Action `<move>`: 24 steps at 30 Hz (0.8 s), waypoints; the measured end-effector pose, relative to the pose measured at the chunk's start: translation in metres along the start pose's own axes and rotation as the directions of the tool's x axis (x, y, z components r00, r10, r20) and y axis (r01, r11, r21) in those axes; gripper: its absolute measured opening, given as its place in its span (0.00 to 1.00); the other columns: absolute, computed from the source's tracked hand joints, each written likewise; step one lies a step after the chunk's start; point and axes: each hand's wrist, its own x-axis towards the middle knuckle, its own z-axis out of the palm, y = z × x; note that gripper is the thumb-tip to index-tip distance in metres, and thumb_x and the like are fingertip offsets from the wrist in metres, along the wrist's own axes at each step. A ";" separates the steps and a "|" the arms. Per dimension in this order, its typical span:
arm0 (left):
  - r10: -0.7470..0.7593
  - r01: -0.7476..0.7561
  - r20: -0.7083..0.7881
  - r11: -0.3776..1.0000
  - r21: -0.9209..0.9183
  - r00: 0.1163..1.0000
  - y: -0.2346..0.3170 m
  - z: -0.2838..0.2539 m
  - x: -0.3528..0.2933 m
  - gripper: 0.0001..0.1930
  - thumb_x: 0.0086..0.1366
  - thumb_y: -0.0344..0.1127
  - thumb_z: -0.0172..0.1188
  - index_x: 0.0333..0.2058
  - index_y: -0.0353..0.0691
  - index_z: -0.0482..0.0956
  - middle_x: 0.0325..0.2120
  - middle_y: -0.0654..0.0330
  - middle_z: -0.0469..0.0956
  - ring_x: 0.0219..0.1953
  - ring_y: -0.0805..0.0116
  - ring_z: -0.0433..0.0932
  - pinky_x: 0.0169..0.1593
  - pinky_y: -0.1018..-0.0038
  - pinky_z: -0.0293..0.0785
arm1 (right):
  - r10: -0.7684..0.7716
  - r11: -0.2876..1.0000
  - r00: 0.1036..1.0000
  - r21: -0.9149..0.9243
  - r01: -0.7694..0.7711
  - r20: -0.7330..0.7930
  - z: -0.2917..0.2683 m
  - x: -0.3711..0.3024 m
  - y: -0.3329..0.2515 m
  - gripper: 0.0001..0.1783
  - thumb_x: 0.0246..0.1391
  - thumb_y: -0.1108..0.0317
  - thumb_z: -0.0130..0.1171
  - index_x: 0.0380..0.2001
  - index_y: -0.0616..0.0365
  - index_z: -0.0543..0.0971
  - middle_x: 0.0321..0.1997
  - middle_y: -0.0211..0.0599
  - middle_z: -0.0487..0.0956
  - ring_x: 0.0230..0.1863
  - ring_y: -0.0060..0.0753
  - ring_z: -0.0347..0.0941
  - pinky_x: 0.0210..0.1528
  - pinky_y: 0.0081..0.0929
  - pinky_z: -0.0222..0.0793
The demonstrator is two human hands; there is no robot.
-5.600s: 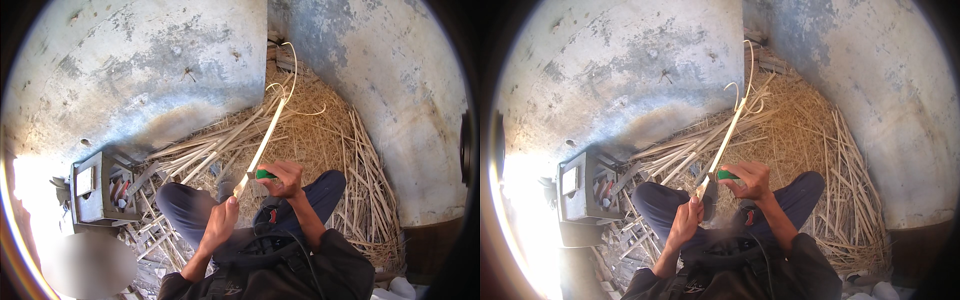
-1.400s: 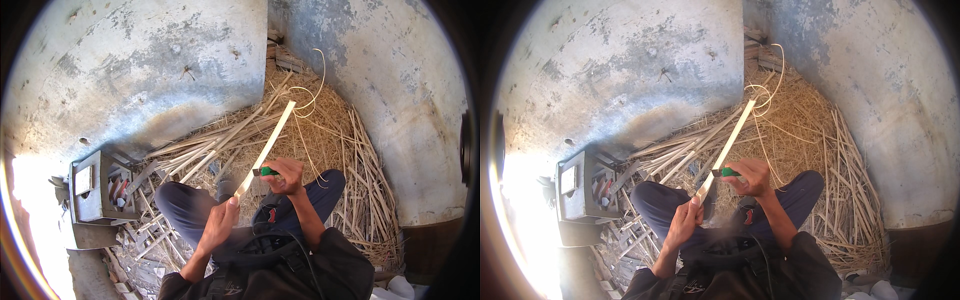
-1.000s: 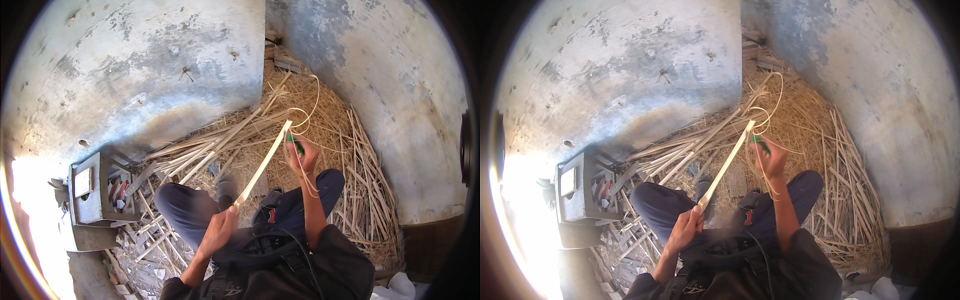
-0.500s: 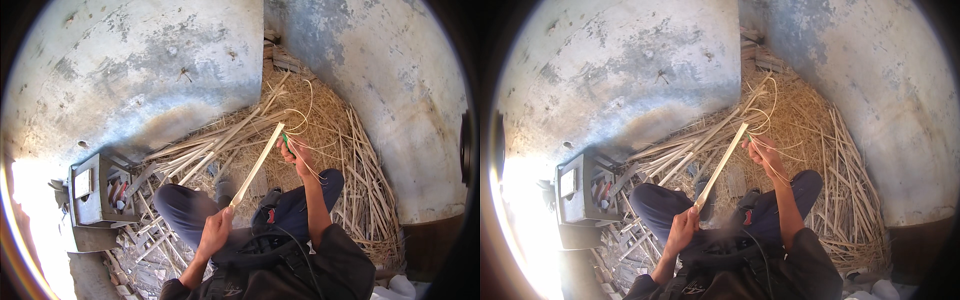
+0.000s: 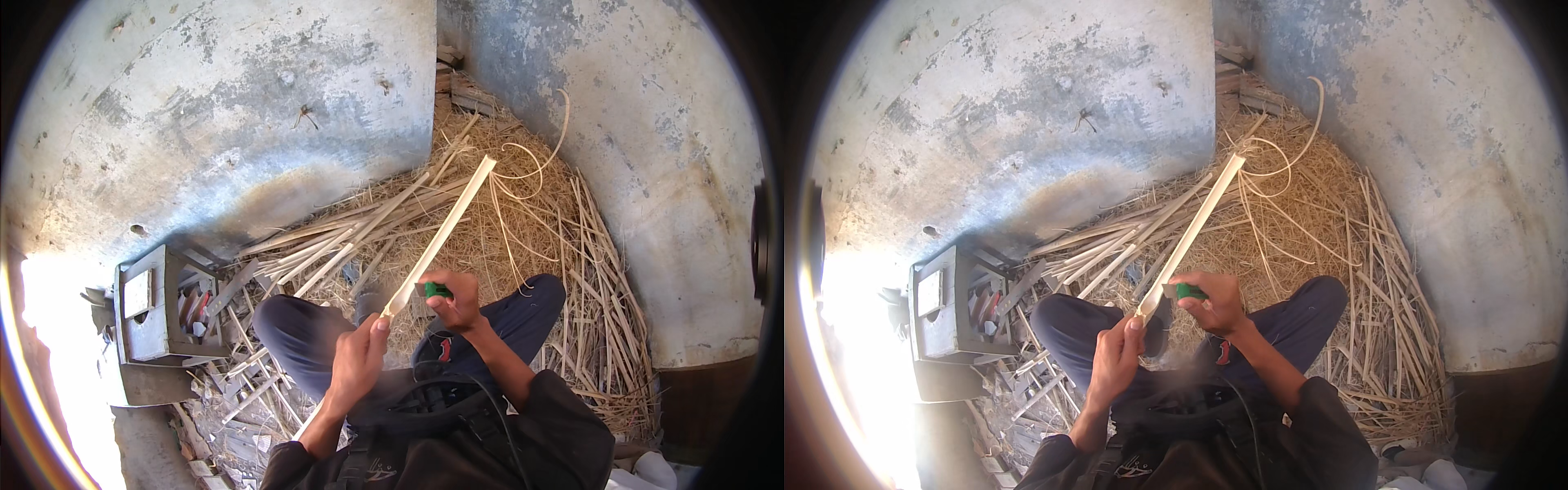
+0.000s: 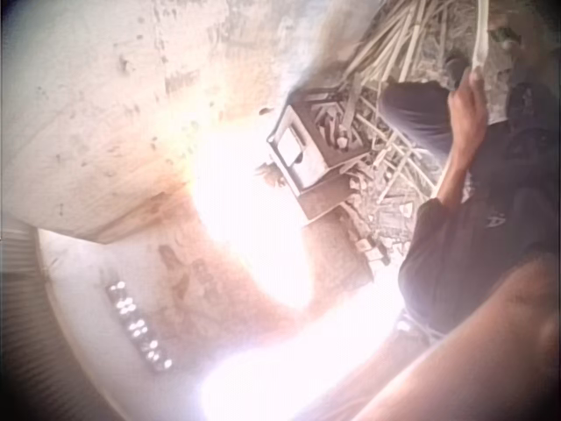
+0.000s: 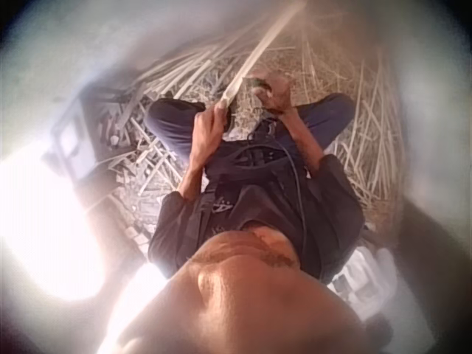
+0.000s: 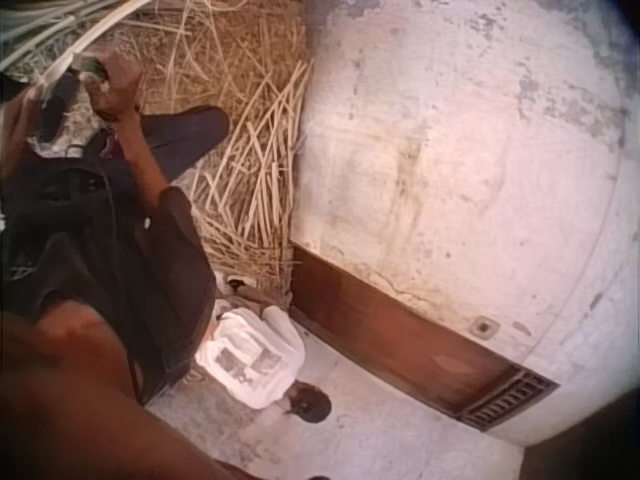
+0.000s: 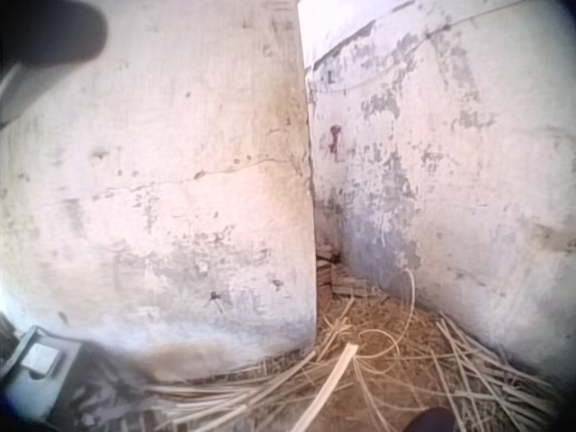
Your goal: The person sits on the floor and uses a green utility knife to shave thin strips from a long bamboo stick. They hold the stick with their left hand and scrape the blade along its length with their right hand, creating a pile of bamboo shavings.
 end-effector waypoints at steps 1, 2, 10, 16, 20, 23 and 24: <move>0.004 -0.004 -0.007 1.000 0.004 1.000 0.002 0.001 0.000 0.21 0.87 0.42 0.47 0.36 0.33 0.76 0.18 0.51 0.71 0.20 0.51 0.72 0.30 0.58 0.68 | -0.034 0.999 0.999 -0.020 0.034 0.003 0.001 0.000 0.000 0.27 0.70 0.42 0.65 0.47 0.58 0.87 0.35 0.40 0.88 0.30 0.35 0.86 0.32 0.31 0.78; 0.004 -0.004 -0.002 1.000 0.003 1.000 0.003 0.002 0.000 0.21 0.87 0.42 0.48 0.36 0.33 0.76 0.18 0.50 0.71 0.20 0.50 0.72 0.30 0.57 0.68 | -0.068 0.997 0.998 -0.041 0.068 0.008 0.002 0.000 -0.001 0.27 0.70 0.42 0.66 0.47 0.58 0.87 0.35 0.40 0.88 0.30 0.36 0.87 0.31 0.30 0.78; 0.050 -0.049 -0.019 0.998 0.024 0.999 0.009 0.002 0.000 0.18 0.86 0.39 0.49 0.37 0.33 0.77 0.18 0.47 0.71 0.21 0.41 0.74 0.29 0.55 0.68 | -0.196 0.961 0.980 -0.206 0.186 -0.029 -0.004 0.009 -0.012 0.23 0.66 0.44 0.70 0.43 0.55 0.89 0.31 0.34 0.88 0.27 0.34 0.85 0.28 0.31 0.77; 0.093 -0.091 -0.041 0.995 0.041 0.995 0.010 0.003 -0.001 0.15 0.85 0.37 0.50 0.38 0.34 0.78 0.18 0.46 0.71 0.21 0.40 0.74 0.28 0.55 0.68 | -0.251 0.932 0.968 -0.267 0.243 0.005 -0.007 0.012 -0.015 0.21 0.63 0.45 0.73 0.42 0.53 0.90 0.27 0.31 0.85 0.24 0.34 0.82 0.25 0.32 0.73; 0.069 -0.068 -0.038 0.997 0.033 0.997 0.012 0.004 -0.001 0.16 0.85 0.38 0.50 0.38 0.34 0.78 0.18 0.46 0.71 0.20 0.41 0.73 0.28 0.55 0.67 | -0.252 0.924 0.968 -0.299 0.239 -0.004 -0.010 0.016 -0.021 0.21 0.62 0.46 0.74 0.41 0.52 0.90 0.27 0.30 0.84 0.23 0.34 0.81 0.25 0.32 0.73; 0.045 -0.044 -0.024 0.999 0.025 0.999 0.013 0.003 -0.001 0.17 0.85 0.39 0.50 0.39 0.33 0.78 0.18 0.47 0.71 0.20 0.43 0.73 0.29 0.56 0.67 | -0.248 0.920 0.969 -0.310 0.239 0.010 -0.011 0.015 -0.021 0.21 0.61 0.46 0.75 0.41 0.52 0.90 0.27 0.29 0.85 0.23 0.34 0.81 0.25 0.31 0.73; 0.036 -0.036 -0.020 0.999 0.019 0.999 0.014 0.002 -0.001 0.17 0.86 0.39 0.49 0.39 0.33 0.78 0.18 0.47 0.70 0.20 0.43 0.73 0.29 0.56 0.67 | -0.250 0.920 0.968 -0.312 0.239 0.005 -0.012 0.015 -0.021 0.21 0.61 0.46 0.75 0.41 0.52 0.90 0.27 0.29 0.85 0.23 0.34 0.81 0.25 0.31 0.73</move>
